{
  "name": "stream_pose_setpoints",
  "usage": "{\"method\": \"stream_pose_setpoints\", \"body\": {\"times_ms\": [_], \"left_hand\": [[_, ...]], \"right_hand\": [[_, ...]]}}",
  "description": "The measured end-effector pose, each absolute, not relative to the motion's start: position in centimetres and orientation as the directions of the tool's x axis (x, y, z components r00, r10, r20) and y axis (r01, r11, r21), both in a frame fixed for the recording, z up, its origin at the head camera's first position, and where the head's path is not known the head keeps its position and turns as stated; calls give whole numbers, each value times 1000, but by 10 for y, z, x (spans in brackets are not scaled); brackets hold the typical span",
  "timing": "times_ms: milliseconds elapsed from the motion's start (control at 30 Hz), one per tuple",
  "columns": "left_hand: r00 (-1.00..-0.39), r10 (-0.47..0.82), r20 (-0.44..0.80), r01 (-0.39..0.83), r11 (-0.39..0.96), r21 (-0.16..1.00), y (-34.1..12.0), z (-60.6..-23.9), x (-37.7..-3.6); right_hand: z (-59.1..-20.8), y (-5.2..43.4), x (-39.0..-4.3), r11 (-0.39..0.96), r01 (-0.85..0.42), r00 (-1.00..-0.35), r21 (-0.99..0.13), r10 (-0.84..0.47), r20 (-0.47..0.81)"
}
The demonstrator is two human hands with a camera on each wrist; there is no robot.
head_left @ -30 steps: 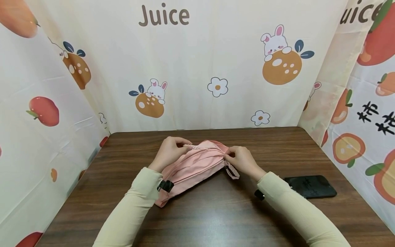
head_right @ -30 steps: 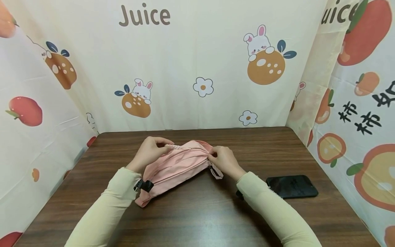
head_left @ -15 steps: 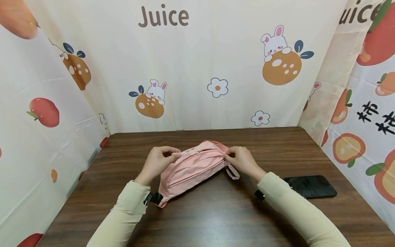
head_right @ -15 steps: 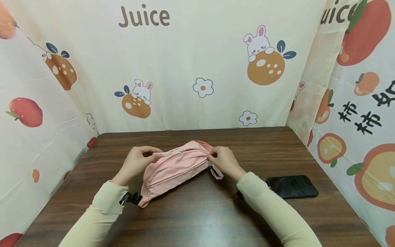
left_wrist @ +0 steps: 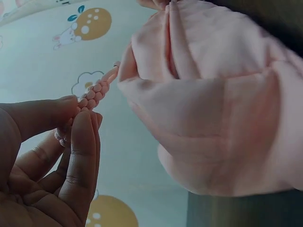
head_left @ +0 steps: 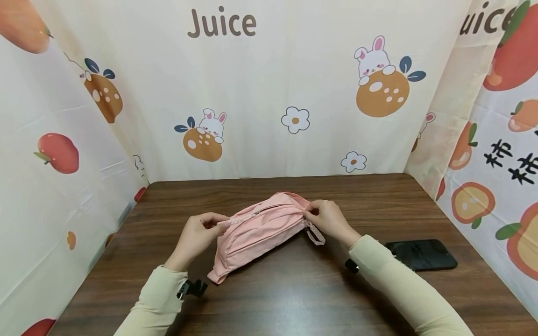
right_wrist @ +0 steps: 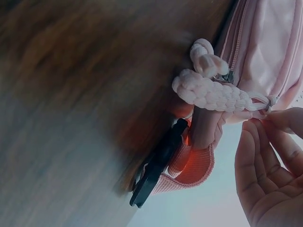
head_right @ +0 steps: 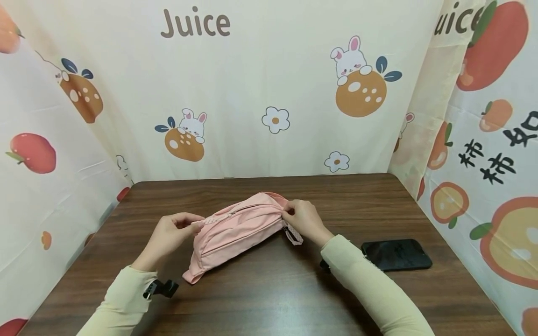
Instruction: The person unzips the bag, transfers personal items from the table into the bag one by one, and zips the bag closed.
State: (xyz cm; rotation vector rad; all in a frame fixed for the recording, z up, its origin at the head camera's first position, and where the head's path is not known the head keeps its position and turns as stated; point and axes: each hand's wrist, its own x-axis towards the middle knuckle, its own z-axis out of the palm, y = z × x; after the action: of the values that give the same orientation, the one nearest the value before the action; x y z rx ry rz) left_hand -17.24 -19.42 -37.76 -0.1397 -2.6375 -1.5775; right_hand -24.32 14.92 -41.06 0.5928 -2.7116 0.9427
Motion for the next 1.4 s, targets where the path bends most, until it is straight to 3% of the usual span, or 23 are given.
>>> {"method": "stream_pose_setpoints", "body": {"times_ms": [300, 767, 1400], "left_hand": [[-1000, 10, 27, 29, 440, 897, -211, -386, -158], [-999, -16, -31, -35, 514, 857, -230, -390, -141], [-999, 18, -45, -21, 671, 741, -259, -403, -124]], "right_hand": [[-411, 150, -243, 715, -423, -905, -557, -295, 308], [-411, 149, -243, 711, -436, -899, -551, -308, 313], [-411, 150, -243, 703, -437, -899, -562, -311, 309]]}}
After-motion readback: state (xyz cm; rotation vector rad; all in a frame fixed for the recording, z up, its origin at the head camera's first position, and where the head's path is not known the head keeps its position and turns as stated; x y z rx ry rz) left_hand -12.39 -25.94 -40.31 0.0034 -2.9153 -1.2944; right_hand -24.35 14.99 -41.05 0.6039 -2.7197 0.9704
